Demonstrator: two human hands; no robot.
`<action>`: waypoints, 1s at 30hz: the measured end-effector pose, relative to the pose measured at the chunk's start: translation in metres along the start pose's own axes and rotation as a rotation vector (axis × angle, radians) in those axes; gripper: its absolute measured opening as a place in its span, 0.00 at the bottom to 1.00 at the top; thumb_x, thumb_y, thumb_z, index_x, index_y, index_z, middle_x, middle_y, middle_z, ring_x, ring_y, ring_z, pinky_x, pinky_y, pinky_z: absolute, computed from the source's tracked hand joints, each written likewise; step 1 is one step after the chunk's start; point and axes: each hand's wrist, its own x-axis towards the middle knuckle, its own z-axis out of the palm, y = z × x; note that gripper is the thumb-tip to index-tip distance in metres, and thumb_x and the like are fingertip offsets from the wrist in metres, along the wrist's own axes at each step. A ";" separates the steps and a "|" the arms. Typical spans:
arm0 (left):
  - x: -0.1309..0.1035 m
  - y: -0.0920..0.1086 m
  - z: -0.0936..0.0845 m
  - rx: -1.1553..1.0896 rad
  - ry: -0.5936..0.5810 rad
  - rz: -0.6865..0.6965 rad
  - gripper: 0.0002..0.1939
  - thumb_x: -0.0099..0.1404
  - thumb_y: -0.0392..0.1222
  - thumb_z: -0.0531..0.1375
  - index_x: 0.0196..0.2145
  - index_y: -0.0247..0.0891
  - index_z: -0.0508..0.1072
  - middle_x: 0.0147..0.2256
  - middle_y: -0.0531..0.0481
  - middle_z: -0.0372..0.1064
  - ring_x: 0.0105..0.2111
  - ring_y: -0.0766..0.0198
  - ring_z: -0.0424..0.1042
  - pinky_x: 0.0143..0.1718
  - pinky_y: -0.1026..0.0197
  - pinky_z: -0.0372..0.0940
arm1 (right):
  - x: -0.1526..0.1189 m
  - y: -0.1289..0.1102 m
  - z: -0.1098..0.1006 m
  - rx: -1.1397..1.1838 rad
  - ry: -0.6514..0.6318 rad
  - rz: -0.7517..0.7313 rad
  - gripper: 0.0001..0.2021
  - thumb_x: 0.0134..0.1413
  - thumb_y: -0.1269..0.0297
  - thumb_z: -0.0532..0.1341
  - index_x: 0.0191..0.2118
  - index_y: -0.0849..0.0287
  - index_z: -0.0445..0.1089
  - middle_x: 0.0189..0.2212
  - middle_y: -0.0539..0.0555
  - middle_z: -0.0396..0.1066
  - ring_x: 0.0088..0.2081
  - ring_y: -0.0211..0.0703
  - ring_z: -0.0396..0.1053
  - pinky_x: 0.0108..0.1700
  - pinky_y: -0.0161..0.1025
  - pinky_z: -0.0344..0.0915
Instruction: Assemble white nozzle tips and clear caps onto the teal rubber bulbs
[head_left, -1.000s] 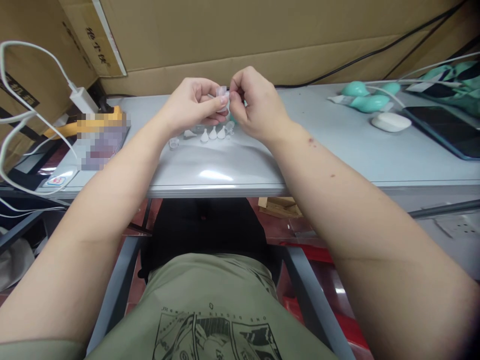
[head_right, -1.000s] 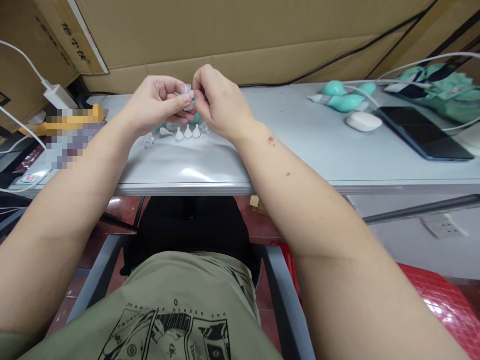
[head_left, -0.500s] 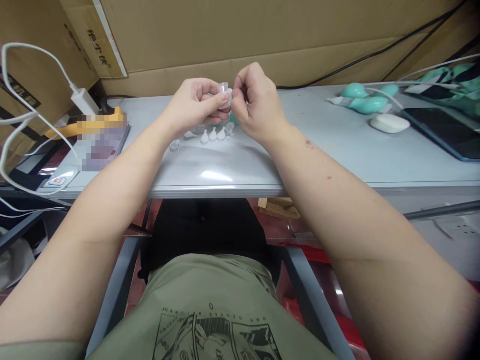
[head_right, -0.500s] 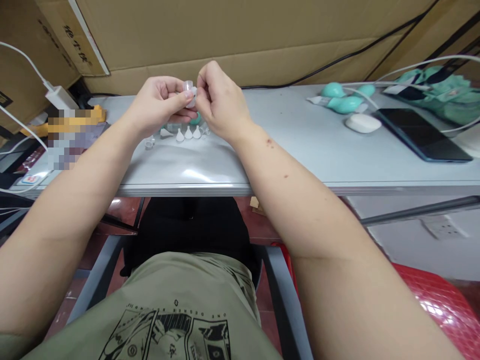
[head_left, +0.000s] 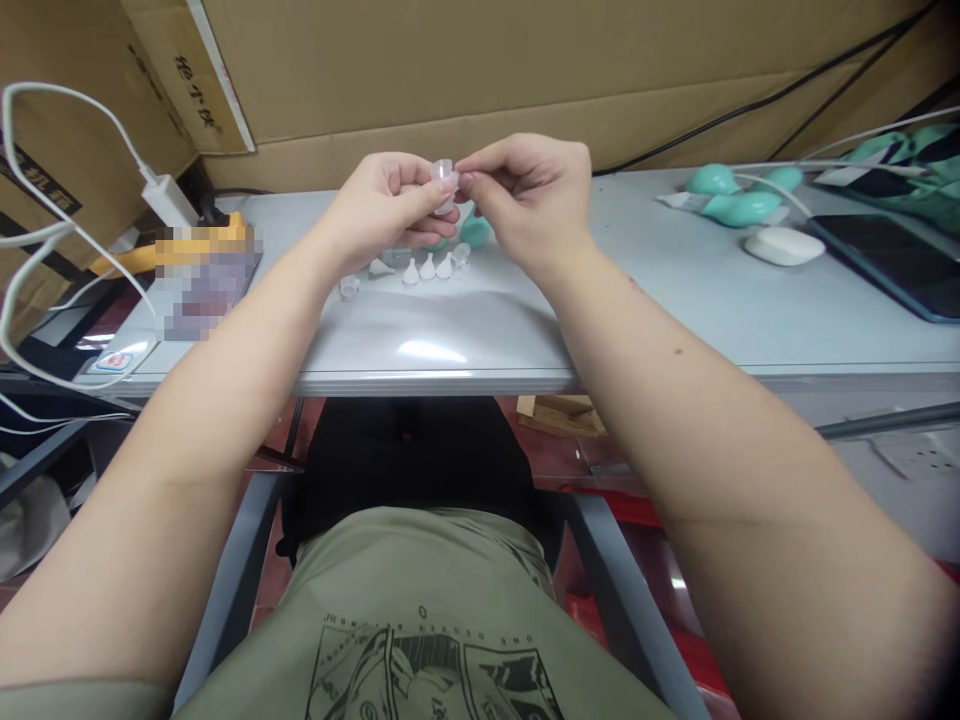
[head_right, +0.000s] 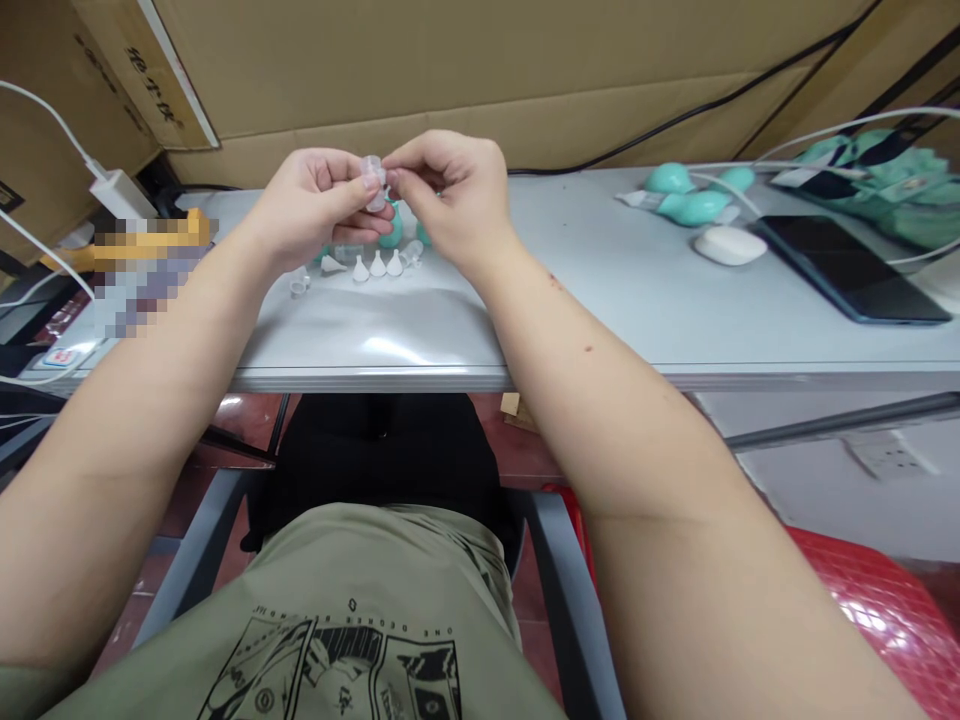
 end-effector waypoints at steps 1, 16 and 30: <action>0.000 0.001 0.001 0.005 0.005 -0.002 0.12 0.85 0.52 0.74 0.42 0.48 0.90 0.47 0.47 0.94 0.52 0.49 0.95 0.61 0.48 0.88 | 0.000 0.000 0.001 0.000 0.010 0.013 0.05 0.71 0.54 0.77 0.40 0.36 0.84 0.48 0.50 0.92 0.47 0.67 0.85 0.52 0.65 0.78; -0.003 0.014 0.009 -0.098 0.108 -0.050 0.09 0.87 0.39 0.72 0.45 0.45 0.79 0.35 0.55 0.89 0.38 0.62 0.92 0.43 0.63 0.81 | 0.001 -0.016 0.013 -0.414 -0.030 -0.050 0.11 0.84 0.62 0.60 0.52 0.38 0.81 0.58 0.62 0.86 0.60 0.75 0.84 0.60 0.66 0.79; -0.002 0.009 0.004 0.106 0.213 -0.045 0.16 0.65 0.56 0.77 0.43 0.57 0.75 0.45 0.54 0.95 0.54 0.42 0.94 0.64 0.37 0.85 | 0.000 -0.024 0.019 -0.439 -0.002 -0.007 0.11 0.83 0.63 0.59 0.48 0.40 0.79 0.59 0.65 0.85 0.61 0.80 0.82 0.61 0.67 0.76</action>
